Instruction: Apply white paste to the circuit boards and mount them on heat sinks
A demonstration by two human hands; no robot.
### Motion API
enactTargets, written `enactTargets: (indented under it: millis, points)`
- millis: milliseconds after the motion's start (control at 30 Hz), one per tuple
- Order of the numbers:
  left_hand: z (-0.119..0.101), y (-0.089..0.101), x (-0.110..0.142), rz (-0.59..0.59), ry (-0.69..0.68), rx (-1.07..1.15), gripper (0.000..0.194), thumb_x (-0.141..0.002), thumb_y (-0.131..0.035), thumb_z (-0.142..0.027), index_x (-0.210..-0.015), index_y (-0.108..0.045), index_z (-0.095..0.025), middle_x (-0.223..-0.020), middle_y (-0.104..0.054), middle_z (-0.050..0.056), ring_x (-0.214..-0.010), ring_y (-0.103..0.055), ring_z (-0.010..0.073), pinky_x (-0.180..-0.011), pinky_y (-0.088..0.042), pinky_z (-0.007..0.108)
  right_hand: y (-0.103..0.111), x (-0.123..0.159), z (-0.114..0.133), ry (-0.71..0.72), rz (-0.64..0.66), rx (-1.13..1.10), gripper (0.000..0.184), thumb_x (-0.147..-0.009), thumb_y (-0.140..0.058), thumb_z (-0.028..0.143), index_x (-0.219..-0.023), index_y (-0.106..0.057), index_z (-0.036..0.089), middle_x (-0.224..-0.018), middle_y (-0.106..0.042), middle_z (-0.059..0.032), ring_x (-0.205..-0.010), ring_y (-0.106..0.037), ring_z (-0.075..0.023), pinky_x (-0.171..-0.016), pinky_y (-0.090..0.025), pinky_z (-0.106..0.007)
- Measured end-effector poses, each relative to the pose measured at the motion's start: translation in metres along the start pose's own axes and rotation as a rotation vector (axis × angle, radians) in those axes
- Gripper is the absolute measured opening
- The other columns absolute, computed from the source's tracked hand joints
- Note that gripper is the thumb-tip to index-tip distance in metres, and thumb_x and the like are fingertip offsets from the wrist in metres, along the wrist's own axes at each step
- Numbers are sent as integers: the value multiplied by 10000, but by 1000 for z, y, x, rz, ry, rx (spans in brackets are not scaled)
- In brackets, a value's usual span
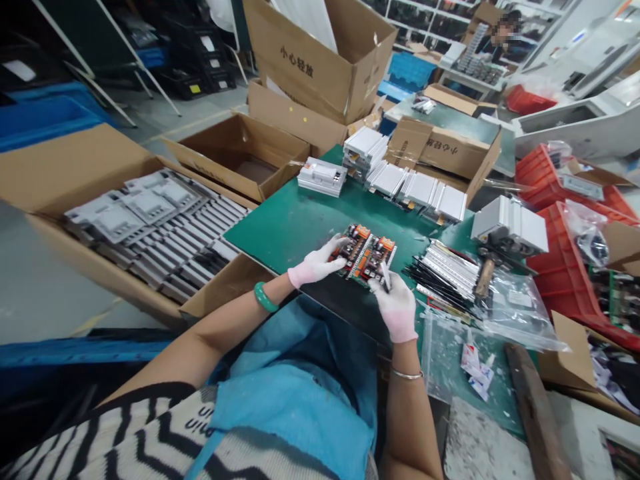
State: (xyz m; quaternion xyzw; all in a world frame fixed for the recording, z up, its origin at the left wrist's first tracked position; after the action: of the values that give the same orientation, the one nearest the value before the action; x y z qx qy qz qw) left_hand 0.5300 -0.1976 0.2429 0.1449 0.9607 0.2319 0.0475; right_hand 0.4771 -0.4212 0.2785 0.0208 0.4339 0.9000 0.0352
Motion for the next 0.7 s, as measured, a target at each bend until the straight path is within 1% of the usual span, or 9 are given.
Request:
enactTargets:
  millis: [67, 133, 267, 367, 433, 500, 533, 600, 700]
  points:
    - [-3, 9, 1, 31, -49, 56, 810, -846, -519, -636, -1496, -325, -194, -1573, -342, 70, -1445, -339, 265, -1212, -292, 367, 6, 9, -6, -24, -102, 8, 590, -796, -571, 567, -1261, -567, 204, -1050, -703, -86, -904, -648, -257, -810, -466, -331]
    - [-5, 31, 9, -2, -107, 83, 859, -824, -512, -716, -1473, -363, -174, -1541, -398, 92, -1400, -414, 270, -1181, -347, 350, 9, 23, -13, -32, -212, -7, 608, -846, -486, 569, -1307, -508, 173, -1033, -690, -105, -854, -645, -251, -788, -473, -342]
    - [3, 114, 58, -261, -115, -32, 769, -816, -529, -745, -1282, -555, -134, -1280, -640, 125, -1166, -618, 269, -1052, -485, 394, -1, 52, -22, 46, -178, -68, 522, -932, -320, 513, -1248, -538, 159, -945, -690, -106, -743, -640, -223, -730, -486, -332]
    - [27, 196, 133, -637, 9, -216, 714, -813, -537, -746, -1157, -608, -124, -1145, -694, 93, -1106, -640, 244, -1040, -486, 413, -17, 63, -14, 138, -73, 14, 532, -912, -367, 541, -1202, -599, 160, -998, -706, -136, -876, -674, -272, -811, -497, -362]
    - [50, 245, 205, -921, 157, -313, 729, -794, -547, -755, -1112, -596, -101, -1120, -694, 82, -1106, -637, 242, -1030, -482, 439, -27, 65, -5, 167, -11, 103, 563, -889, -404, 565, -1216, -617, 159, -1083, -702, -165, -979, -671, -326, -852, -496, -403]
    - [72, 275, 294, -1242, 402, -297, 713, -858, -497, -698, -1137, -542, -44, -1145, -677, 91, -1142, -616, 216, -1012, -473, 399, -32, 65, 3, 159, 52, 227, 592, -879, -414, 572, -1243, -622, 155, -1085, -704, -181, -961, -674, -364, -817, -504, -441]
    - [80, 280, 340, -1358, 555, -244, 679, -908, -423, -657, -1132, -520, -24, -1146, -675, 74, -1176, -594, 200, -1003, -456, 366, -31, 65, 5, 179, 93, 282, 595, -877, -417, 568, -1257, -621, 158, -1052, -710, -179, -926, -679, -367, -787, -509, -445]
    - [87, 268, 423, -1472, 744, -193, 625, -999, -206, -533, -1058, -517, 7, -1081, -690, 48, -1275, -508, 193, -983, -413, 349, -21, 62, 4, 296, 196, 335, 577, -869, -434, 548, -1277, -619, 184, -961, -718, -153, -844, -687, -342, -726, -518, -424]
    - [87, 212, 508, -1509, 933, -121, 536, -1042, -158, -347, -960, -556, 2, -957, -688, 21, -1283, -483, 206, -978, -390, 373, 1, 54, -5, 546, 364, 314, 559, -837, -476, 539, -1283, -619, 233, -832, -709, -107, -723, -678, -307, -643, -518, -391]
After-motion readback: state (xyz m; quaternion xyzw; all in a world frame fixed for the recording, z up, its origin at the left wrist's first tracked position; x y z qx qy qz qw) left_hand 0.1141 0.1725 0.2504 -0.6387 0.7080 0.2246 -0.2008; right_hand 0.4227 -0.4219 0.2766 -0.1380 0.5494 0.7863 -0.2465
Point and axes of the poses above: each hand's wrist, its own x-axis away from the middle knuckle, its own y-axis out of the back of the hand, z = x × y, the point moved 2 cm from there along -x, towards the middle knuckle
